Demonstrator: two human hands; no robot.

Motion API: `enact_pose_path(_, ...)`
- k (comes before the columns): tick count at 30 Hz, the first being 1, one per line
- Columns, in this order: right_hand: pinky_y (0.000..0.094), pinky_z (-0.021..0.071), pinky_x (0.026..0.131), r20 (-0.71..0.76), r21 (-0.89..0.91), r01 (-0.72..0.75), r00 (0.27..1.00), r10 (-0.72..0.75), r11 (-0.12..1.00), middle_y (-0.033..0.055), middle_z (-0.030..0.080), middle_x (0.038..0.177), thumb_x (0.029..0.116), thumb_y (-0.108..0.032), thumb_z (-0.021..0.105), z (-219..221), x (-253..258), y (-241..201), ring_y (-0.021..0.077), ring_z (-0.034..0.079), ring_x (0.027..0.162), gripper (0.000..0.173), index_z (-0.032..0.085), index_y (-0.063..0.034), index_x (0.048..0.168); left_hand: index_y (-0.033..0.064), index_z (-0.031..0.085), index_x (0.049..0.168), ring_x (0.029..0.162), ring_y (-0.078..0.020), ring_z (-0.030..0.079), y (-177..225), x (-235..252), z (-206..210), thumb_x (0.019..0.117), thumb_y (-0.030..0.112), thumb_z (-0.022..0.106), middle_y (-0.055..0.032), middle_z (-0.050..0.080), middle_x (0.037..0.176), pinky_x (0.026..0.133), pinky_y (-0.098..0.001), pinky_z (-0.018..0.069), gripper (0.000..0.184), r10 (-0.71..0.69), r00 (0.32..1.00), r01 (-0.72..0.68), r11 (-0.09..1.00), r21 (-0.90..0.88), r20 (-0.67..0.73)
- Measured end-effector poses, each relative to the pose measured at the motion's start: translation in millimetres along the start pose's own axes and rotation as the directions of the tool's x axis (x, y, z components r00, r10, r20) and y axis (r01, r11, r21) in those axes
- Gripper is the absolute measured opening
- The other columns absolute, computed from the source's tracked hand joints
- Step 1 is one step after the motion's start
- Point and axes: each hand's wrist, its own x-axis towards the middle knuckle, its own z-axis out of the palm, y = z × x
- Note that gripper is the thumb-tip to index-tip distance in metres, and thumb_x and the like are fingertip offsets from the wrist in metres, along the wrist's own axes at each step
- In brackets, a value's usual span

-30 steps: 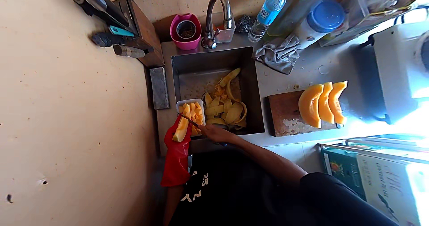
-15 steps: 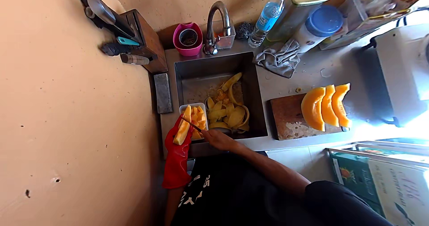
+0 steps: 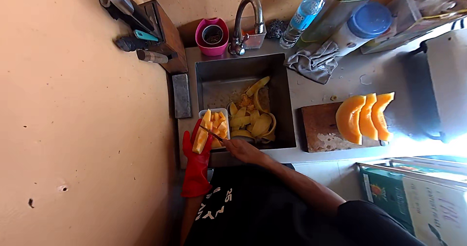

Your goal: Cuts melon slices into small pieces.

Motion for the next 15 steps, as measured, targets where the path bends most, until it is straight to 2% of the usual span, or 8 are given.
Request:
enact_pose_path(2,0.0467,0.0476,0.073,-0.015,-0.132,0.006,1.0,-0.008,0.991,0.0117,0.054,0.077,0.1123,-0.044,0.022,2,-6,-6,0.0259,0.058,0.075,0.062,0.061,-0.0015,0.09,0.013,0.045,0.152,0.12,-0.0248,0.064,-2,-1,1,0.1067,0.052,0.022,-0.0151,0.06,0.14,0.096,-0.0408,0.0564,0.064,-0.005,1.0,0.004,0.999,-0.036,-0.02)
enact_pose_path(4,0.0566,0.0499,0.084,0.016,-0.237,-0.051,0.998,0.056,0.97,0.0211,0.064,0.092,0.1117,-0.047,0.02,9,-3,-5,0.0369,0.065,0.094,0.067,0.064,0.0018,0.1,0.0139,0.041,0.155,0.127,-0.0233,0.06,-5,0,-3,0.1068,0.053,0.023,-0.0134,0.056,0.145,0.102,-0.0406,0.0532,0.064,0.014,0.999,-0.011,0.998,-0.06,0.044)
enact_pose_path(6,0.0608,0.0488,0.093,0.054,-0.285,-0.108,0.99,0.128,0.952,0.0257,0.067,0.107,0.1116,-0.048,0.018,15,1,-3,0.0419,0.065,0.11,0.069,0.065,0.0027,0.112,0.014,0.039,0.156,0.132,-0.0228,0.056,-8,-2,-4,0.1075,0.052,0.023,-0.0123,0.053,0.149,0.107,-0.0418,0.0495,0.064,0.041,0.997,-0.036,0.997,-0.065,0.07)
enact_pose_path(7,0.0607,0.049,0.094,0.06,-0.296,-0.111,0.989,0.134,0.949,0.0259,0.067,0.109,0.1116,-0.048,0.018,16,3,-2,0.042,0.065,0.112,0.069,0.065,0.0027,0.113,0.0139,0.038,0.157,0.134,-0.0225,0.054,-9,-2,-5,0.1073,0.053,0.021,-0.0118,0.052,0.15,0.109,-0.0421,0.0479,0.065,0.051,0.995,-0.045,0.996,-0.074,0.08)
enact_pose_path(9,0.0571,0.0486,0.089,0.078,-0.242,-0.072,0.993,0.094,0.968,0.024,0.065,0.098,0.112,-0.047,0.019,16,4,0,0.0389,0.064,0.101,0.068,0.064,0.0044,0.104,0.014,0.037,0.157,0.136,-0.021,0.053,-10,-2,-10,0.1064,0.055,0.017,-0.0101,0.052,0.15,0.11,-0.0407,0.0468,0.068,0.052,0.995,-0.042,0.993,-0.112,0.085)
enact_pose_path(11,0.0509,0.0477,0.08,0.064,-0.177,-0.032,0.997,0.044,0.984,0.0175,0.059,0.084,0.1123,-0.045,0.021,14,1,1,0.0316,0.061,0.085,0.065,0.061,0.0023,0.093,0.0139,0.033,0.159,0.141,-0.0207,0.048,-12,0,-14,0.1049,0.059,0.021,-0.0091,0.048,0.155,0.114,-0.0405,0.0434,0.072,0.055,0.989,-0.03,0.983,-0.18,0.135)
enact_pose_path(13,0.0471,0.0471,0.074,0.02,-0.155,-0.009,1.0,0.012,0.988,0.0123,0.055,0.078,0.1123,-0.044,0.022,12,-7,-6,0.0266,0.059,0.078,0.062,0.06,-0.001,0.09,0.0145,0.032,0.159,0.143,-0.0183,0.045,-16,-2,-16,0.1037,0.061,0.025,-0.0069,0.045,0.157,0.117,-0.0381,0.0404,0.073,0.068,0.984,-0.036,0.981,-0.19,0.166)
enact_pose_path(15,0.0459,0.0477,0.072,-0.01,-0.183,0.001,1.0,-0.003,0.983,0.0104,0.055,0.076,0.1121,-0.045,0.022,12,-14,-15,0.0256,0.059,0.076,0.06,0.06,-0.0035,0.09,0.0149,0.037,0.157,0.141,-0.0168,0.048,-15,-9,-14,0.105,0.059,0.025,-0.0052,0.05,0.154,0.115,-0.037,0.0423,0.069,0.077,0.993,-0.066,0.99,-0.128,0.09)
